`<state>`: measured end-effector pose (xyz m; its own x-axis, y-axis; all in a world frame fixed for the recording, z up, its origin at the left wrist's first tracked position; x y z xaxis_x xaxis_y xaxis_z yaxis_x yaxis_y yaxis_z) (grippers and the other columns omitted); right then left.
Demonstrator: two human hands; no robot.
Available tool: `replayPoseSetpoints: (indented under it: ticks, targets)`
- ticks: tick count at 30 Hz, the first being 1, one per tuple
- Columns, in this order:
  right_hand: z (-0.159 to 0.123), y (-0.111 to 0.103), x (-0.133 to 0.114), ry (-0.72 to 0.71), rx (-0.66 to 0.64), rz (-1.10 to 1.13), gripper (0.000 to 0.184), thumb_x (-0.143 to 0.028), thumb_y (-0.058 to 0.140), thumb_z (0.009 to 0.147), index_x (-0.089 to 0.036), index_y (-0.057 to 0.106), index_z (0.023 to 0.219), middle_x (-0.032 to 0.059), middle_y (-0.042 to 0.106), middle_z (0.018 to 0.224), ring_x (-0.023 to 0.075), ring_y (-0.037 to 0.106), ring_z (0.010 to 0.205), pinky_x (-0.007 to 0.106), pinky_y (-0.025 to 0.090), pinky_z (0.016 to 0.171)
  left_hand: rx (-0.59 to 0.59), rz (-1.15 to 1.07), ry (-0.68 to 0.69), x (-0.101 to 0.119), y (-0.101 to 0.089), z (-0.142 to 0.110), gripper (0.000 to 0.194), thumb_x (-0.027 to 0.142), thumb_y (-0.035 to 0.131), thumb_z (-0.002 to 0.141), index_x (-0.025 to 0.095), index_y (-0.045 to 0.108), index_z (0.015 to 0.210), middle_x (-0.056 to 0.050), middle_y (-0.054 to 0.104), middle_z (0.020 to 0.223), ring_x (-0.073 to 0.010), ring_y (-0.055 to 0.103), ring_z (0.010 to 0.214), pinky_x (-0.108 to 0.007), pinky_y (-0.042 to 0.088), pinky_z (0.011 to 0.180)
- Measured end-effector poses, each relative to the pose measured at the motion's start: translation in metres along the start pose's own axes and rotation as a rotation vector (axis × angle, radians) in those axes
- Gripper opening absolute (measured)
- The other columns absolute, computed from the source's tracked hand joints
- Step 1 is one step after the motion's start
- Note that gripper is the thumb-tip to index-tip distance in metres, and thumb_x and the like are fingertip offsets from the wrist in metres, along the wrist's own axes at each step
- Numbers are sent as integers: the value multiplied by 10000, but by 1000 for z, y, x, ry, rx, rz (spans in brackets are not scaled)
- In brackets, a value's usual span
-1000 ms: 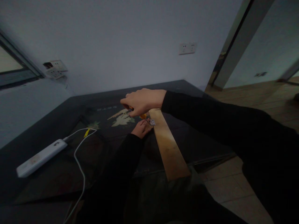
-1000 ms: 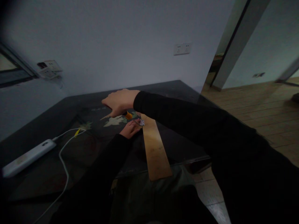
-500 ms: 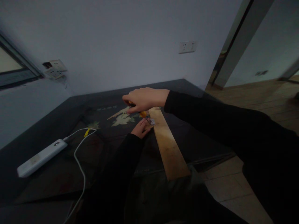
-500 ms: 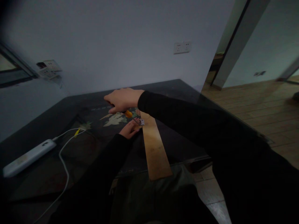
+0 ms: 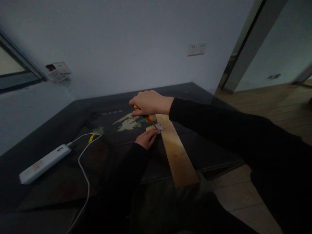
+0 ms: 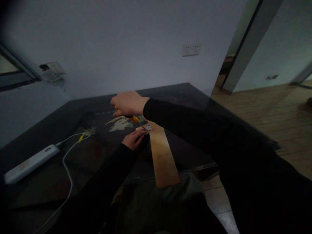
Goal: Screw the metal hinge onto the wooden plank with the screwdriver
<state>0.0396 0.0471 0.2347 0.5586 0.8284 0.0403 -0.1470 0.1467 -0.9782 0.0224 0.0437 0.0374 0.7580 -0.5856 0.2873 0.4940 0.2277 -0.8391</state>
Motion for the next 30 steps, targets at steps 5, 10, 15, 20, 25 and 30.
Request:
replayPoseSetpoints:
  ticks: [5, 10, 15, 20, 25, 30]
  targets:
    - [2, -3, 2, 25, 51, -49, 423, -502, 565, 853, -142, 657, 1054, 148, 678, 1044, 244, 628, 963, 301, 406, 752, -13, 62, -9, -1, 0, 0, 328, 236, 481, 907, 283, 621, 1200, 3, 646, 1239, -165, 628, 1111, -318, 523, 962]
    - [3, -3, 2, 29, 22, -46, 528, -594, 540, 832, -125, 645, 1051, 167, 674, 1028, 264, 637, 957, 314, 419, 745, -21, 64, -23, -2, 0, 0, 341, 238, 477, 907, 299, 616, 1212, 20, 645, 1243, -163, 631, 1104, -320, 535, 947]
    - [1, 1, -2, 19, -82, 16, 459, -466, 624, 816, -137, 592, 1134, 145, 656, 1068, 235, 627, 938, 303, 416, 744, -43, 81, -29, -2, 1, 1, 353, 237, 482, 905, 301, 607, 1229, 19, 637, 1255, -172, 630, 1107, -323, 541, 940]
    - [1, 3, -3, 3, -45, 72, 369, -316, 642, 802, -150, 587, 1128, 135, 650, 1089, 219, 612, 932, 285, 398, 724, -56, 94, -31, -4, 2, 2, 362, 220, 497, 892, 300, 618, 1224, 7, 640, 1249, -184, 630, 1107, -341, 534, 958]
    - [2, 6, -2, -1, -12, 80, 318, -278, 609, 815, -152, 594, 1107, 130, 646, 1102, 216, 601, 946, 276, 380, 706, -31, 92, -7, -2, -1, 2, 359, 210, 489, 890, 272, 627, 1216, -10, 643, 1241, -183, 626, 1110, -336, 531, 963]
    - [1, 4, -1, -5, 17, 66, 309, -255, 626, 797, -164, 599, 1091, 124, 651, 1088, 212, 606, 914, 274, 368, 683, -21, 86, -8, -4, 0, 2, 354, 200, 488, 882, 274, 640, 1193, -8, 640, 1246, -182, 623, 1114, -335, 530, 964]
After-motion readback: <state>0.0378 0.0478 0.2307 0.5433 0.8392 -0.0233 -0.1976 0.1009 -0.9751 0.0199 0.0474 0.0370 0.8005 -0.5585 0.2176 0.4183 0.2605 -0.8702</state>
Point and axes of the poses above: each hand's wrist, its own z-axis towards the middle knuckle, its own y-axis out of the palm, x = y × z, the point moved 9 cm from there along z, towards the middle knuckle
